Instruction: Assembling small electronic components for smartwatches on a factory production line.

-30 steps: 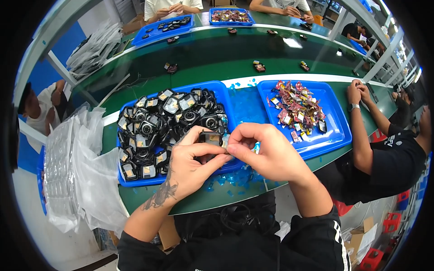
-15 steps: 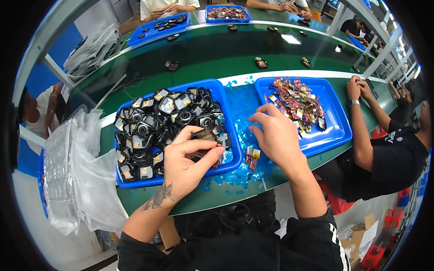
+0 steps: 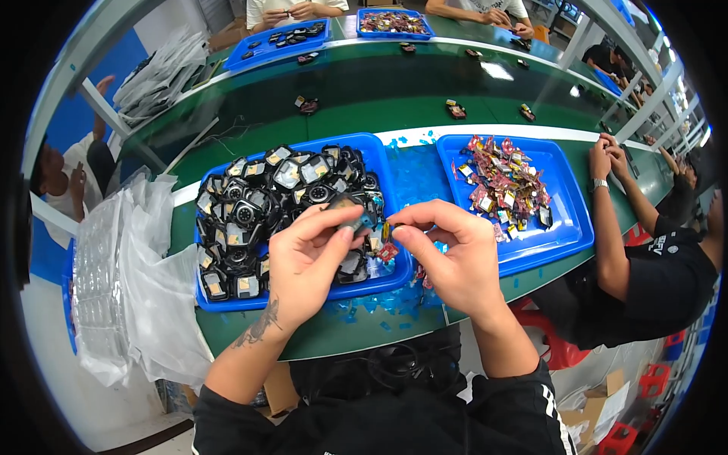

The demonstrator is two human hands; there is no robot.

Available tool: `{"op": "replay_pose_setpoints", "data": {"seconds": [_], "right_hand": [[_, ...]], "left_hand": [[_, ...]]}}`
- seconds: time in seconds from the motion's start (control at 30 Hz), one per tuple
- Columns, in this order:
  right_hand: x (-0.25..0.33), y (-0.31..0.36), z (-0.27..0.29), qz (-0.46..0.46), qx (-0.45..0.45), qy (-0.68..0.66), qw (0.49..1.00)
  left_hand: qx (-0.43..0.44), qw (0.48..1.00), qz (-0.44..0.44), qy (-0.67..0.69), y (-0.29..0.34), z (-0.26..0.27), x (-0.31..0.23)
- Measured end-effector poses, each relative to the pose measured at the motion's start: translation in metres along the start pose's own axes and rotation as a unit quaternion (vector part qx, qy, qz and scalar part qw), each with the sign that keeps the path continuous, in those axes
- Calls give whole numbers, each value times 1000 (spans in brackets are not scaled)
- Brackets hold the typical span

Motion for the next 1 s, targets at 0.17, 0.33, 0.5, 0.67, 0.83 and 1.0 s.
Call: {"op": "replay_pose_setpoints", "data": {"seconds": [0.17,0.33,0.5,0.67,0.83,1.0], "right_hand": [[-1,1,-6,-26,13,-102,994],[12,1,-13,25,-7,49,998],[26,-2,-15,68,-15,167,983],[30,-2,-16,83,-25,171,981],[29,-4,-17,81,-29,164,983],[24,-8,-16,78,-6,154,985]], "left_hand": [[29,999,1,35,0,-1,5],[39,989,50,131,5,-15,4],[69,991,47,103,4,-16,8],[70,992,36,95,5,-19,6],[65,995,27,76,7,-17,6],[79,995,44,37,10,-19,5]]}}
Point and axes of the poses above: each hand's wrist, its own y-axis away from the middle knuckle, its own z-axis out of the back of the hand, x = y × z, the point moved 7 cm from there along -y, towards the middle knuckle, and after that the axes turned 8 degrees about y, right-handed, at the moved point
